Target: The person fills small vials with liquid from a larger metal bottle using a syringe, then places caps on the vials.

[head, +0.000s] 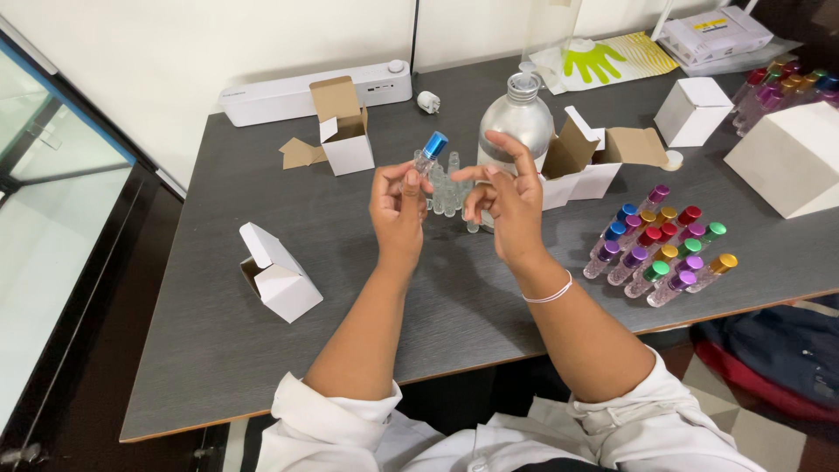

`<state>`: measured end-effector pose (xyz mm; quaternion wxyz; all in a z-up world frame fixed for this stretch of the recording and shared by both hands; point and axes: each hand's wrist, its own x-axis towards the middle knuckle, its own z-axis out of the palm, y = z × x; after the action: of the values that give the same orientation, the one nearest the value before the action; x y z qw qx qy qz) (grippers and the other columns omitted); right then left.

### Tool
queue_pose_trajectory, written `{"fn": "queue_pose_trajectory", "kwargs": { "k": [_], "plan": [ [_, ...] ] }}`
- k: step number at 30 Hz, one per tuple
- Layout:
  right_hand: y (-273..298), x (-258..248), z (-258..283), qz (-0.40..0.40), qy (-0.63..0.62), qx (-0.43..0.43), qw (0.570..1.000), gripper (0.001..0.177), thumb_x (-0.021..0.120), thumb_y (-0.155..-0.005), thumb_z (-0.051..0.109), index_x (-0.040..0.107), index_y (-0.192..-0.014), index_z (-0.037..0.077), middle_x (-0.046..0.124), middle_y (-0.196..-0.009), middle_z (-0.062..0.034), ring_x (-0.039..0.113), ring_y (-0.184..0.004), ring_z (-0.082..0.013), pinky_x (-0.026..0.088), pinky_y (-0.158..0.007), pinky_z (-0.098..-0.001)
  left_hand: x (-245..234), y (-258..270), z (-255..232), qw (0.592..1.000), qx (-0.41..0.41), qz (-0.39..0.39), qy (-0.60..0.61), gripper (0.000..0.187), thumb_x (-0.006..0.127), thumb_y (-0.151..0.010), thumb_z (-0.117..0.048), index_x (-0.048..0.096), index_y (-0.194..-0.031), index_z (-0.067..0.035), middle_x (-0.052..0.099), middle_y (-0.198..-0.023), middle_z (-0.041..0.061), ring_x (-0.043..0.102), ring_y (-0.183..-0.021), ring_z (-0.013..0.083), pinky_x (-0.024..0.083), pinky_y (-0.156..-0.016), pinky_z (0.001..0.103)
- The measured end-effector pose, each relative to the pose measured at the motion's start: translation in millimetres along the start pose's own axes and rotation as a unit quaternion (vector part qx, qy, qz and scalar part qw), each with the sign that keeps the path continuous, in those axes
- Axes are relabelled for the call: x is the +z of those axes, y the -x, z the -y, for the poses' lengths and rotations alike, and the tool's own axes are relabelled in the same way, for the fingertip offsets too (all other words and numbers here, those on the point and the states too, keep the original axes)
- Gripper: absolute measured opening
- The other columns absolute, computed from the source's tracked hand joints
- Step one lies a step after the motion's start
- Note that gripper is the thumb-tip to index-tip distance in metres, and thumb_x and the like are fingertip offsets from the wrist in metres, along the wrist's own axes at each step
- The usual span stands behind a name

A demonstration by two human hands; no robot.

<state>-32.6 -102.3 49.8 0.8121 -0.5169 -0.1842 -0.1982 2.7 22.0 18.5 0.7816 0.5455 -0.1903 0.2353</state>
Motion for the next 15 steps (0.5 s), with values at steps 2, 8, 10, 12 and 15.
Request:
{"fn": "queue_pose_trajectory", "kwargs": {
  "k": [2,8,10,12,15],
  "plan": [
    [-1,1,1,-0.006,0.002,0.003,1.0,0.033,0.037,-0.092,0.008,0.036,-0.125,0.01,0.064,-0.094,-0.0195,0.057,-0.048,-0.012,0.043,-0.037,-0.018,0,0,3,1.0,0.0,0.006,0.006,0.019,0.051,-0.093,-0.024,0.053,-0.1,-0.006,0.06,-0.063,0.005,0.039,-0.042,0.0014,0.034,-0.037,0.014],
    [2,4,4,0.065,-0.046,0.001,0.997,0.047,0.042,-0.092,0.017,0.025,-0.136,0.012,0.05,-0.126,-0.0254,0.064,-0.061,-0.0188,0.049,-0.041,-0.0203,7,5,0,0.999,-0.011,0.038,0.023,0.019,0.053,-0.092,-0.023,0.054,-0.098,-0.005,0.059,-0.062,0.007,0.04,-0.041,0.0022,0.034,-0.036,0.014],
    [2,3,1,0.076,-0.052,0.01,0.996,0.048,0.042,-0.092,0.017,0.025,-0.136,0.011,0.052,-0.122,-0.025,0.064,-0.058,-0.0203,0.049,-0.039,-0.0212,5,3,-1,0.999,-0.015,0.033,0.015,0.022,0.052,-0.092,-0.025,0.054,-0.099,-0.004,0.058,-0.062,0.007,0.04,-0.04,0.0025,0.034,-0.036,0.015],
    [0,-4,-6,0.019,-0.011,0.028,0.999,0.04,0.039,-0.092,0.012,0.034,-0.13,0.006,0.062,-0.102,-0.021,0.058,-0.047,-0.0141,0.045,-0.034,-0.0201,2,1,-3,1.0,-0.012,0.006,0.019,0.022,0.049,-0.094,-0.027,0.056,-0.097,-0.006,0.057,-0.06,0.004,0.037,-0.04,0.0007,0.032,-0.035,0.013],
    [-7,-10,-10,-0.011,0.006,0.027,1.0,0.03,0.045,-0.088,0.009,0.045,-0.119,0.008,0.062,-0.096,-0.0146,0.055,-0.046,-0.012,0.043,-0.034,-0.0176,-2,-2,3,1.0,-0.018,0.0,0.018,0.021,0.047,-0.094,-0.027,0.055,-0.096,-0.007,0.053,-0.057,0.003,0.035,-0.039,0.0014,0.032,-0.034,0.014]
  ]
}}
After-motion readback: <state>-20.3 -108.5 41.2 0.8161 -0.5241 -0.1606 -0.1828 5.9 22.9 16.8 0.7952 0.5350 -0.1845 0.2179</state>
